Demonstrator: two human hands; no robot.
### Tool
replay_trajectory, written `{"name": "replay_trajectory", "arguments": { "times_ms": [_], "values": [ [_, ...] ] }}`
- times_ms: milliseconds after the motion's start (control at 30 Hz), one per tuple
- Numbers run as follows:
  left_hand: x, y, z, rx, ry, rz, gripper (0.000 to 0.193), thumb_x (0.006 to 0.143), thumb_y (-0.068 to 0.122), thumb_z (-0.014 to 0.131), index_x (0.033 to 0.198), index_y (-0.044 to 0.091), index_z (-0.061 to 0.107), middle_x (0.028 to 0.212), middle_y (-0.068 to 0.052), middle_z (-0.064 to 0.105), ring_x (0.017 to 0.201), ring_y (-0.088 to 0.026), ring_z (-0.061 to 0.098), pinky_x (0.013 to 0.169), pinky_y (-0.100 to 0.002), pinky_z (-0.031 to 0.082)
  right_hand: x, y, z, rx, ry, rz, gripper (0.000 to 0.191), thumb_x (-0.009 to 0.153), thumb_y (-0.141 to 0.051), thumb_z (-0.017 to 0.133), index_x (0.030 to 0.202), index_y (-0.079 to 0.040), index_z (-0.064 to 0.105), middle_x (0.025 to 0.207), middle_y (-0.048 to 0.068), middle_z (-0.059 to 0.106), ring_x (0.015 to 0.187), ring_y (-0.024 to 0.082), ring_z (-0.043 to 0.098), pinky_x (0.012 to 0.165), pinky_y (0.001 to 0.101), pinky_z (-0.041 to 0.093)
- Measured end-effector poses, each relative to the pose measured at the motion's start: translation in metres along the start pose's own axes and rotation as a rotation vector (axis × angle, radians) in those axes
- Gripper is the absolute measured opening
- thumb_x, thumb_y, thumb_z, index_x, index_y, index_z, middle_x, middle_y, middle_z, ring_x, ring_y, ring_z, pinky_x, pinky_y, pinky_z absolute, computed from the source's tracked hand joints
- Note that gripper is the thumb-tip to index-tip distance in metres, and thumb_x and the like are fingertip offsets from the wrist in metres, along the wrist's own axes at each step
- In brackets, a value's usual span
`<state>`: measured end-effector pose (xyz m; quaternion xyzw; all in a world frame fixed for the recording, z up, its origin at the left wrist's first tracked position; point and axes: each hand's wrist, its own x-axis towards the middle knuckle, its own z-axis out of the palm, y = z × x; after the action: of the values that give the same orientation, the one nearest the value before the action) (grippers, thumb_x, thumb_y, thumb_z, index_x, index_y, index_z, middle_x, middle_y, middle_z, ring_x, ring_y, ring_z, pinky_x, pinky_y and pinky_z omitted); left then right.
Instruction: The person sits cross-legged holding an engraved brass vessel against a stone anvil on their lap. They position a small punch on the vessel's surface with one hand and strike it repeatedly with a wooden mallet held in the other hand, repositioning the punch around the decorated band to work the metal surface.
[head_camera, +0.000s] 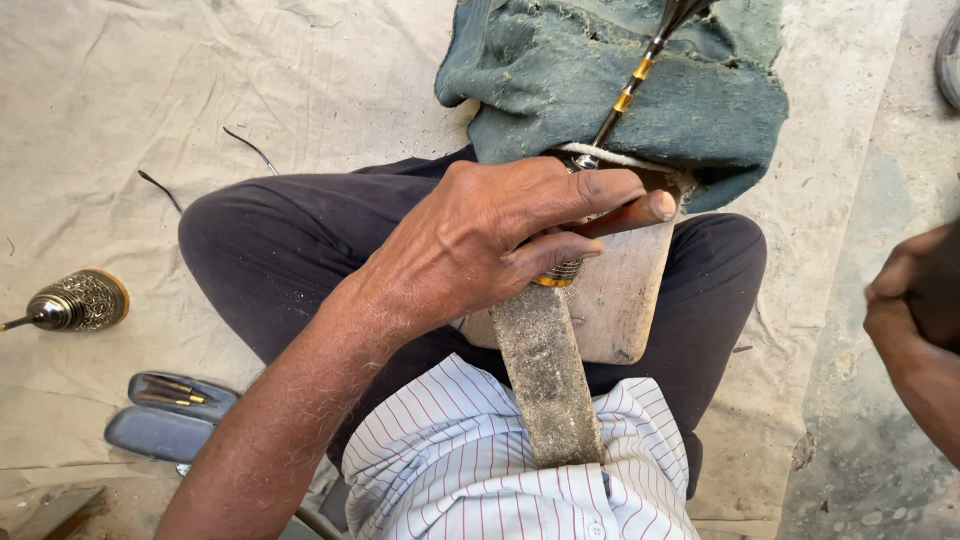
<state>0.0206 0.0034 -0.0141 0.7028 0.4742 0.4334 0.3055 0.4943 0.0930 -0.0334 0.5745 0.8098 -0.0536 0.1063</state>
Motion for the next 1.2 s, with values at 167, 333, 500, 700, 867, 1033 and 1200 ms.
{"name": "replay_trajectory", "arguments": {
  "times_ms": [167, 333, 500, 700, 867, 1033, 1200],
  "values": [
    [0.002, 0.001, -0.002, 0.014, -0.033, -0.019, 0.054, 0.093, 0.021, 0.08, 0.143, 0.022, 0.059, 0.109, 0.001, 0.076, 0.091, -0.016, 0.075, 0.08, -0.034, 0.064, -0.001, -0.031, -0.022, -0.278, -0.024, -0.229, 0.026, 0.107, -0.014, 0.047, 0.125, 0.001, 0.057, 0.101, 0.01, 0.065, 0.091, 0.013, 0.072, 0.085, 0.024, 0.059],
    [0.004, 0.003, -0.008, 0.041, -0.067, -0.003, 0.052, 0.096, 0.022, 0.078, 0.143, 0.023, 0.059, 0.106, 0.001, 0.074, 0.09, -0.018, 0.073, 0.08, -0.035, 0.062, -0.006, -0.035, -0.032, 0.16, -0.036, -0.106, 0.024, 0.107, -0.013, 0.052, 0.126, 0.0, 0.055, 0.1, 0.012, 0.067, 0.091, 0.016, 0.075, 0.082, 0.0264, 0.062],
    [-0.003, 0.004, -0.007, 0.093, -0.018, 0.103, 0.046, 0.1, 0.02, 0.077, 0.142, 0.023, 0.059, 0.113, 0.003, 0.073, 0.101, -0.017, 0.074, 0.086, -0.033, 0.063, -0.027, -0.071, -0.046, 0.522, 0.139, -0.091, 0.028, 0.102, -0.007, 0.066, 0.127, -0.003, 0.054, 0.102, 0.011, 0.069, 0.091, 0.017, 0.076, 0.078, 0.0285, 0.065],
    [0.001, 0.002, 0.001, 0.038, 0.103, -0.032, 0.05, 0.098, 0.022, 0.083, 0.142, 0.021, 0.06, 0.107, 0.001, 0.072, 0.094, -0.012, 0.075, 0.085, -0.028, 0.068, -0.004, -0.173, -0.006, 1.279, 0.3, -0.379, 0.043, 0.097, 0.0, 0.079, 0.129, -0.007, 0.051, 0.104, 0.009, 0.072, 0.093, 0.018, 0.076, 0.079, 0.031, 0.068],
    [0.017, 0.004, 0.003, -0.005, 0.053, -0.068, 0.054, 0.094, 0.018, 0.082, 0.142, 0.019, 0.057, 0.104, -0.002, 0.072, 0.092, -0.013, 0.076, 0.083, -0.03, 0.069, 0.012, -0.175, 0.003, 1.171, 0.112, -0.089, 0.04, 0.089, 0.003, 0.081, 0.12, 0.0, 0.057, 0.094, 0.011, 0.073, 0.089, 0.022, 0.074, 0.079, 0.0366, 0.067],
    [0.018, 0.012, 0.006, 0.086, 0.019, -0.124, 0.052, 0.095, 0.019, 0.083, 0.141, 0.02, 0.058, 0.101, -0.001, 0.073, 0.091, -0.013, 0.077, 0.081, -0.03, 0.067, 0.008, -0.128, -0.04, 0.939, 0.127, -0.219, 0.034, 0.093, -0.014, 0.079, 0.118, -0.003, 0.059, 0.089, 0.008, 0.07, 0.081, 0.015, 0.074, 0.076, 0.0297, 0.067],
    [0.018, 0.016, 0.012, 0.209, -0.008, -0.028, 0.052, 0.095, 0.017, 0.081, 0.142, 0.018, 0.058, 0.107, -0.004, 0.074, 0.095, -0.02, 0.075, 0.079, -0.036, 0.062, 0.004, -0.084, -0.039, 0.71, -0.136, 0.167, 0.054, 0.081, -0.018, 0.082, 0.128, -0.012, 0.056, 0.085, 0.011, 0.071, 0.077, 0.021, 0.073, 0.074, 0.0372, 0.063]
  ]
}}
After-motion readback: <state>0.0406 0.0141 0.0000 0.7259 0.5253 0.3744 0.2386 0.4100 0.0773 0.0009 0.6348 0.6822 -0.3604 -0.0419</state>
